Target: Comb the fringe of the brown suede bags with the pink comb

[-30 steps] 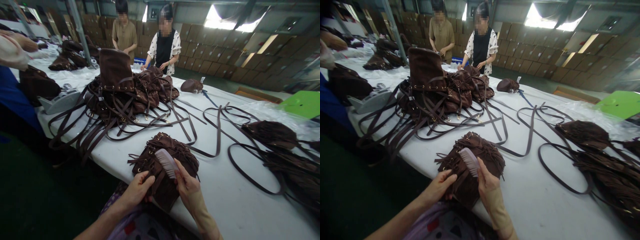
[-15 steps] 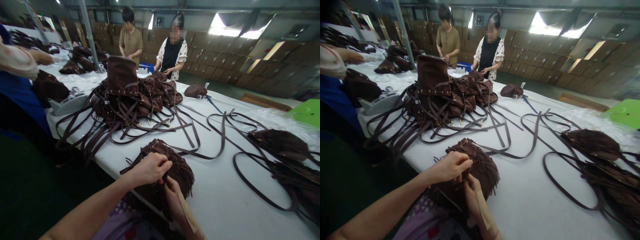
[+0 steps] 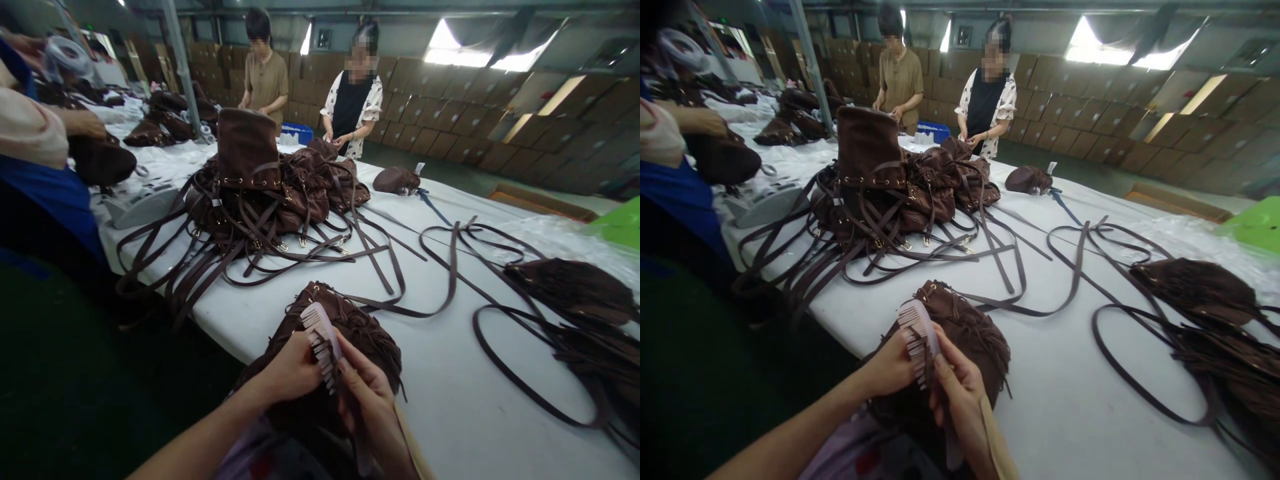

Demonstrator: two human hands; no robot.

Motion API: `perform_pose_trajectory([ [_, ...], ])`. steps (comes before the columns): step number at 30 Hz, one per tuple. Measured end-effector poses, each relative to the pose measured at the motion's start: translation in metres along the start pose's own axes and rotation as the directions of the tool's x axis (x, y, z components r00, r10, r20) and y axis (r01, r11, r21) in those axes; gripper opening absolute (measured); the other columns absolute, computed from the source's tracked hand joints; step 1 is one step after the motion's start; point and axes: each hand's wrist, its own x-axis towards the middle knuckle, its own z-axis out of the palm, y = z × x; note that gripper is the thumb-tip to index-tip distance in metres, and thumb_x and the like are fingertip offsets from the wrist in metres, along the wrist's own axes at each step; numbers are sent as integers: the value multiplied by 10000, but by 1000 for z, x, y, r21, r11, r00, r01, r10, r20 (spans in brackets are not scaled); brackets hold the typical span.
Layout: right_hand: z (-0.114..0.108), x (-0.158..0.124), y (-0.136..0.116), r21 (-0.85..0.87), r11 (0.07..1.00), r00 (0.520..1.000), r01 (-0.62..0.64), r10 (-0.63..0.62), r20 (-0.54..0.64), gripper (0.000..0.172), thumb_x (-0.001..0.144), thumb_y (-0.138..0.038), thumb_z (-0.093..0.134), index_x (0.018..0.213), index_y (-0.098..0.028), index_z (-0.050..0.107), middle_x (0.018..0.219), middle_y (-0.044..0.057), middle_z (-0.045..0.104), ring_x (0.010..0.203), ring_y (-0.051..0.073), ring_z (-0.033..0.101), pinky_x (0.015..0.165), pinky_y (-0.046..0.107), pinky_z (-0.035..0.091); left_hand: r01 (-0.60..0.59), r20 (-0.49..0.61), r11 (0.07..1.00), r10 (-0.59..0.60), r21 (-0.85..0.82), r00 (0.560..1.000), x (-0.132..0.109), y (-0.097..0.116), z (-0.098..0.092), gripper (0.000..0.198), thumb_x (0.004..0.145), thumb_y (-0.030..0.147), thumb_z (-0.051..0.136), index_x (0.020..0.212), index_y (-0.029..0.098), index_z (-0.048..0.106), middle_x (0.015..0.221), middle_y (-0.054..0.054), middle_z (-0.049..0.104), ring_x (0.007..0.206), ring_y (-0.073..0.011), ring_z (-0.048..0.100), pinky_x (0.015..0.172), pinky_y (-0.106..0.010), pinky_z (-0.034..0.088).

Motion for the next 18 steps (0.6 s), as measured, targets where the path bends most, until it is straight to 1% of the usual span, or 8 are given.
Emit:
perform_pose_trajectory([
  [2,-1,3,14,-37,999,1000,-14,14,-14,810,784,-606,683,1431,-177,454,438,-46,531,307,53,368,287,114,289,22,-59,964,-6,266,998,16,-19,1,105,849,215,503,797,174,586,785,-36,622,727,-167,582,692,-263,470],
  [4,0,0,29,-50,998,999,-46,46,-10,874,771,-656,661,1439,-139,436,412,-54,503,289,50,337,276,116,256,138,-195,863,-47,485,980,33,-36,2,151,900,259,463,847,189,586,779,-37,624,721,-177,590,684,-272,455],
  [6,2,-7,40,-41,996,997,-81,80,-22,904,774,-687,633,1450,-128,414,388,-63,477,275,52,316,270,119,234,257,-293,754,-89,605,952,47,-46,4,241,964,322,382,925,194,582,745,-40,627,677,-187,604,630,-270,433],
  [7,4,-12,43,-33,995,995,-89,88,-43,897,781,-690,622,1454,-136,408,385,-66,471,274,54,312,269,118,229,284,-306,709,-101,645,947,53,-49,6,286,986,347,341,956,190,578,720,-43,628,646,-192,610,598,-267,418],
  [10,5,-22,44,-9,996,991,-85,83,-108,851,803,-677,611,1459,-177,403,401,-67,476,285,48,308,275,109,217,265,-272,634,-88,727,958,65,-50,12,356,1012,368,273,1010,166,566,713,-67,646,629,-207,641,558,-257,388],
  [15,-4,-34,37,-26,992,983,-126,122,-138,963,759,-748,595,1486,-167,347,376,-75,459,258,53,280,263,128,227,266,-267,630,-96,729,959,77,-51,13,319,1018,353,279,1037,169,538,742,-87,683,685,-233,680,556,-253,395],
  [16,-6,-40,39,-41,990,981,-138,130,-147,950,761,-754,585,1480,-175,363,385,-65,475,259,60,296,266,137,246,281,-283,632,-101,722,954,80,-53,9,315,1019,350,274,1044,171,532,753,-93,688,697,-240,684,557,-256,400],
  [18,-12,-55,44,-91,989,983,-115,100,-157,876,741,-750,611,1402,-185,502,469,-9,565,311,88,409,304,167,340,313,-322,638,-106,704,941,89,-56,1,322,1022,340,251,1061,171,524,787,-110,695,733,-247,689,572,-265,412],
])
